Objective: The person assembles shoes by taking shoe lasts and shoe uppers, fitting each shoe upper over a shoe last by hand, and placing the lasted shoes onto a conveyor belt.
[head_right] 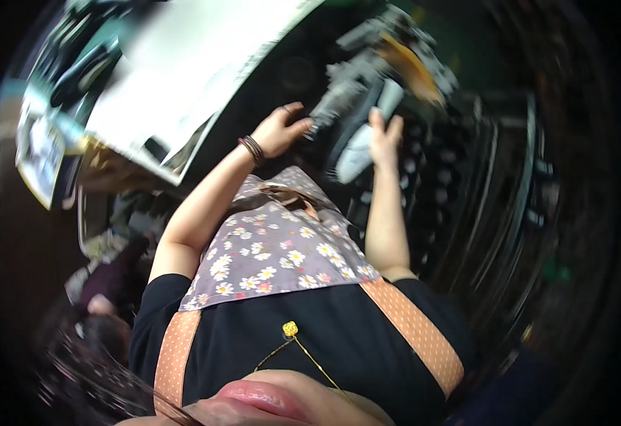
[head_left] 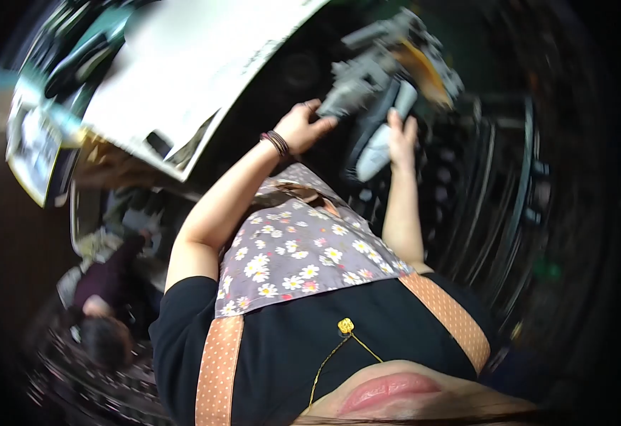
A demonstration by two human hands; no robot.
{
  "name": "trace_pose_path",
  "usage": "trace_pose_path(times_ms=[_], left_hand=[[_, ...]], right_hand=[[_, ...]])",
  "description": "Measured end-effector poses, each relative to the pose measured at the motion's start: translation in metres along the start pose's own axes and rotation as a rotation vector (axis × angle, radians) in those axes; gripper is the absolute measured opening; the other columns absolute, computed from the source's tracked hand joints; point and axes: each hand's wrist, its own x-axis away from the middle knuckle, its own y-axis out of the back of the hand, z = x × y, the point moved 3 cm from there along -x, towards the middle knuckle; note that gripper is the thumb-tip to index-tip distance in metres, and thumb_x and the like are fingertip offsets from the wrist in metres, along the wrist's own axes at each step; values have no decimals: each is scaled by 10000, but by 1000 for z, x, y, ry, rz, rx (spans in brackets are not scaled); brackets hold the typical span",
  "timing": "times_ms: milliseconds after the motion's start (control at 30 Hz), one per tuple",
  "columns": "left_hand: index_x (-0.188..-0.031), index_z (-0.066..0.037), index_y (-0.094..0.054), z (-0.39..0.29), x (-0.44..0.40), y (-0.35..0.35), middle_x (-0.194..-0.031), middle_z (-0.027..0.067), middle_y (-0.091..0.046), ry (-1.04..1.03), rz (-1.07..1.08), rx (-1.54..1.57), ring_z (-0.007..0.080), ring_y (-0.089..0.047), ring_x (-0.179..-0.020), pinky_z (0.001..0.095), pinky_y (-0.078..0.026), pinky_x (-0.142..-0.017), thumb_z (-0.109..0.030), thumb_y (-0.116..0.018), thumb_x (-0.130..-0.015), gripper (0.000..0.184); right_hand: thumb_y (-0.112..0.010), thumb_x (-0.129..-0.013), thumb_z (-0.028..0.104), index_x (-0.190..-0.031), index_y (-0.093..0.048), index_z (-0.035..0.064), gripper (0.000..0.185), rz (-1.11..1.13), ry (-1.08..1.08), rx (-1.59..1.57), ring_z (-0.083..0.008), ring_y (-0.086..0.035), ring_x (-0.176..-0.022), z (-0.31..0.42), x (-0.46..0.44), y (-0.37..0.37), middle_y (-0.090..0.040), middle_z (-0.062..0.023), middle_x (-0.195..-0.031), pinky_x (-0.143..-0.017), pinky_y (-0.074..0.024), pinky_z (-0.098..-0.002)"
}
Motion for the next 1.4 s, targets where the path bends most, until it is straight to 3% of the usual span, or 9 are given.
trace_pose_path(times_ms=[233,300,367,900,1100,1133,1233,1333,1400], left_hand=[[-1355,116,-266,-52,-118,-96,-1342,239,-411,173,132,3,305,-398,-1255,331,-315,-1042,-602,-722,-652,1104],[-1279,94,-415,-59,-109,-89,-1265,190,-500,175,374,364,246,-458,-1198,324,-367,-999,-381,-677,-789,731],[-1105,50,-595,-40,-117,-101,-1105,126,-619,221,463,715,180,-557,-1070,311,-417,-937,-141,-587,-858,312],[-1096,-30,-569,-39,-136,-83,-981,43,-615,106,312,523,143,-588,-882,262,-462,-798,-63,-700,-777,346],[-1236,-28,-466,-34,-49,-90,-1178,102,-556,385,400,984,229,-551,-1059,352,-465,-876,-256,-586,-875,443],[-1247,-43,-462,-30,-31,-100,-1194,98,-549,301,465,877,251,-540,-1078,378,-456,-897,-295,-550,-888,447],[-1244,-63,-471,13,29,-117,-1207,95,-545,143,595,556,291,-530,-1097,423,-444,-931,-350,-497,-899,450],[-1195,-30,-497,40,80,-127,-1176,122,-557,1104,552,1270,275,-558,-1056,413,-468,-907,-316,-536,-871,434],[-1042,-2,-567,62,78,-141,-969,112,-632,1193,718,1010,251,-629,-855,367,-511,-793,-208,-596,-841,289]], right_hand=[[-579,-857,380,-1213,-529,0,524,424,-335,-1075,-156,-501,-1093,-5,31,3,-554,-81,-1191,-971,-360,-299],[-596,-838,322,-1105,-593,22,402,560,-477,-1152,-142,-556,-969,-14,47,-18,-601,-44,-1066,-893,-417,-288],[-624,-805,314,-1079,-607,30,395,516,-431,-1038,-135,-563,-945,-8,45,-9,-611,-41,-1027,-871,-434,-286],[-719,-695,339,-972,-698,62,393,237,-145,-909,-158,-522,-1084,-15,17,-23,-644,-67,-1088,-974,-361,-311],[-700,-781,310,-963,-683,-10,368,792,-131,-731,-172,-622,-951,-56,45,11,-671,-101,-1005,-936,-434,-299],[-667,-817,245,-1127,-570,-69,452,1032,-171,-735,-252,-514,-1160,-57,64,19,-580,-194,-1176,-1025,-358,-342],[-784,-675,335,-1167,-531,-46,671,454,243,-322,-293,-279,-1328,-59,139,10,-259,-196,-1443,-1082,-268,-370],[-811,-614,422,-1041,-620,-22,645,362,243,-454,-340,-283,-1321,-48,196,1,-270,-211,-1438,-1097,-241,-376],[-790,-626,458,-936,-643,11,563,309,87,-428,-299,-526,-1109,-57,219,-14,-600,-209,-1085,-953,-401,-366]])
